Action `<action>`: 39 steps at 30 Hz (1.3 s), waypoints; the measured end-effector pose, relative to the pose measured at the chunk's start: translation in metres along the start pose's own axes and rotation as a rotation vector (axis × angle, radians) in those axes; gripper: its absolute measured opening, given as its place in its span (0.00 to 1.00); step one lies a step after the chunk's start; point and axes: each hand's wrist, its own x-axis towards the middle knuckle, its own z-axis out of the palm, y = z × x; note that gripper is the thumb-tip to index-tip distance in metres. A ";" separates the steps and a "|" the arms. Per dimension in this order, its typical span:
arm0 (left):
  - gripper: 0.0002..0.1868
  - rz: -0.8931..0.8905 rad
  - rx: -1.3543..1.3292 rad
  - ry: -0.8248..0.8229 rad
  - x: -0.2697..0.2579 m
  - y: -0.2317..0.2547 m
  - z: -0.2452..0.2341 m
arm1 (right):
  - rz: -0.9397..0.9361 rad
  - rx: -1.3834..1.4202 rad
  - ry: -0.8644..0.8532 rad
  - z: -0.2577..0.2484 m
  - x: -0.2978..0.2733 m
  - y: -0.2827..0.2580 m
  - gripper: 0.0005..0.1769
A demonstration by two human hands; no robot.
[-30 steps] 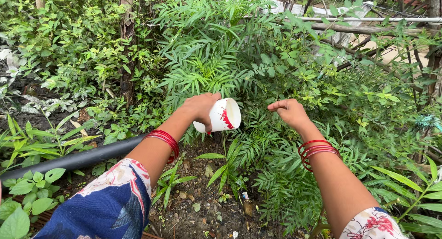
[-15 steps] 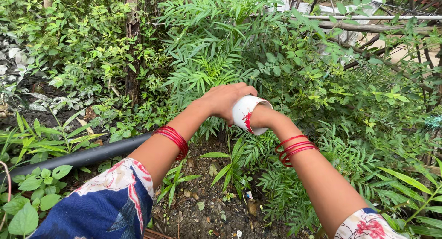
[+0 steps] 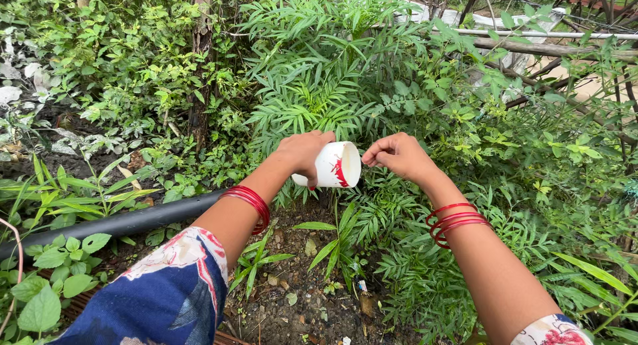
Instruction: The person pours water from a cup onto several plants in an outdoor garden.
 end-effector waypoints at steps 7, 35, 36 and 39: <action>0.54 -0.060 -0.019 -0.017 0.001 -0.024 0.011 | 0.213 -0.403 0.262 -0.011 -0.025 0.018 0.16; 0.55 0.235 -0.073 -0.060 -0.014 -0.017 -0.017 | -0.075 0.014 -0.344 0.094 0.065 0.019 0.25; 0.55 0.156 -0.067 -0.097 -0.015 -0.024 -0.017 | 0.041 0.224 -0.345 0.087 0.063 0.009 0.21; 0.55 -0.058 -0.057 -0.187 -0.014 -0.048 -0.017 | 0.137 0.469 -0.279 0.065 0.073 -0.020 0.19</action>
